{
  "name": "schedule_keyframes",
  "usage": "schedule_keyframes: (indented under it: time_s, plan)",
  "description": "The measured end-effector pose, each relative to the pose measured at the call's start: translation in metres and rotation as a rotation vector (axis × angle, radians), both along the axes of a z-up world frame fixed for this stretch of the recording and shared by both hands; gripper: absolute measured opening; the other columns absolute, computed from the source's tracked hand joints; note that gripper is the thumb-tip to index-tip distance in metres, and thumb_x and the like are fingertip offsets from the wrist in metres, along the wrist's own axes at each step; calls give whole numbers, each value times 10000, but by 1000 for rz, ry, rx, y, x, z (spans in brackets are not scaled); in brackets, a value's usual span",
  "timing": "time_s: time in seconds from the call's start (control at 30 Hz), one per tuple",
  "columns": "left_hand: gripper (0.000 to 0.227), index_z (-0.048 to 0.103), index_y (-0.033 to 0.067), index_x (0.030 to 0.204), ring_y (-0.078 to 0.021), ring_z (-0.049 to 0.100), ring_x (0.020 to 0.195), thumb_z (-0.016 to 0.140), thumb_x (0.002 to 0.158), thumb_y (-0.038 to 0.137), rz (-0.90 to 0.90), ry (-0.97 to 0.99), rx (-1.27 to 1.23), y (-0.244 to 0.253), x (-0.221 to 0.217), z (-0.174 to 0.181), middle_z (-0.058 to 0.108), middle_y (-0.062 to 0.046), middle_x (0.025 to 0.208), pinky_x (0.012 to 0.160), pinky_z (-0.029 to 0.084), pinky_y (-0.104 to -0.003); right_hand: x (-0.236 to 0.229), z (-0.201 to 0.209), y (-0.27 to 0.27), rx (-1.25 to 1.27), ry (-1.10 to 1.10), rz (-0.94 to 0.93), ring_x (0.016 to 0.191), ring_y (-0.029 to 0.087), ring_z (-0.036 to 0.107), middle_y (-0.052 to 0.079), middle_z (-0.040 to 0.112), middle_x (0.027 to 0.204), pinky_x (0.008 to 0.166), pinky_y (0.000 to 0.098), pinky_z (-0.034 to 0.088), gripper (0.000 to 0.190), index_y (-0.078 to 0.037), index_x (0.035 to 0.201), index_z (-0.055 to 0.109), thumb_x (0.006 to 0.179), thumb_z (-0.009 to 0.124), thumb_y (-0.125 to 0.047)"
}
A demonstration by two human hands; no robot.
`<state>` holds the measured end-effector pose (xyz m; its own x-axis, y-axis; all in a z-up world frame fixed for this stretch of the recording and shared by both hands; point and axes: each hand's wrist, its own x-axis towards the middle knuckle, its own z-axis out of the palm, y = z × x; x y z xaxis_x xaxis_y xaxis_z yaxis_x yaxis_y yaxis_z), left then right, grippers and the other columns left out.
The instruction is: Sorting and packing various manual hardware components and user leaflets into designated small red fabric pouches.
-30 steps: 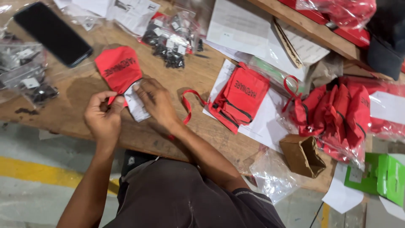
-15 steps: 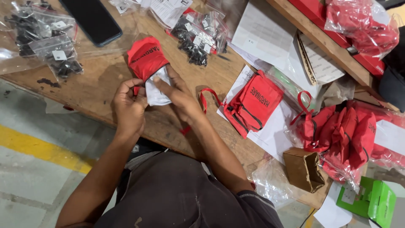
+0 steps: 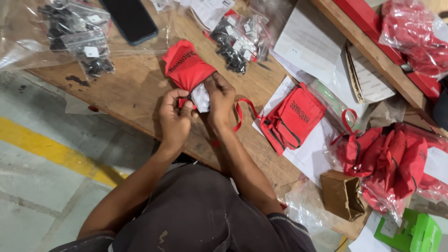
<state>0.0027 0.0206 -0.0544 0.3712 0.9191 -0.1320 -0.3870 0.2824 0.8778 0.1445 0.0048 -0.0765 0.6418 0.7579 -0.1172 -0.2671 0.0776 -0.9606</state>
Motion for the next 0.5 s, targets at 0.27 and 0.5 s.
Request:
schedule_keyframes:
  time_s: [0.27, 0.5]
  plan:
    - [254, 557, 23, 1256, -89, 569, 817, 556, 1036, -102, 46, -82, 70, 2, 1, -8, 598, -48, 1020, 734, 525, -232, -7, 114, -11, -424, 144, 177, 744, 103, 677, 24, 716, 964, 597, 251, 490, 401, -159, 1232, 663, 851, 706, -40]
    - [276, 581, 40, 1211, -84, 594, 787, 576, 977, -107, -8, -13, 68, -11, 1, -2, 566, -26, 1043, 655, 555, -211, 4, 49, -28, -215, -350, 198, 761, 68, 616, 47, 718, 915, 660, 241, 497, 253, 51, 1161, 704, 922, 731, -30]
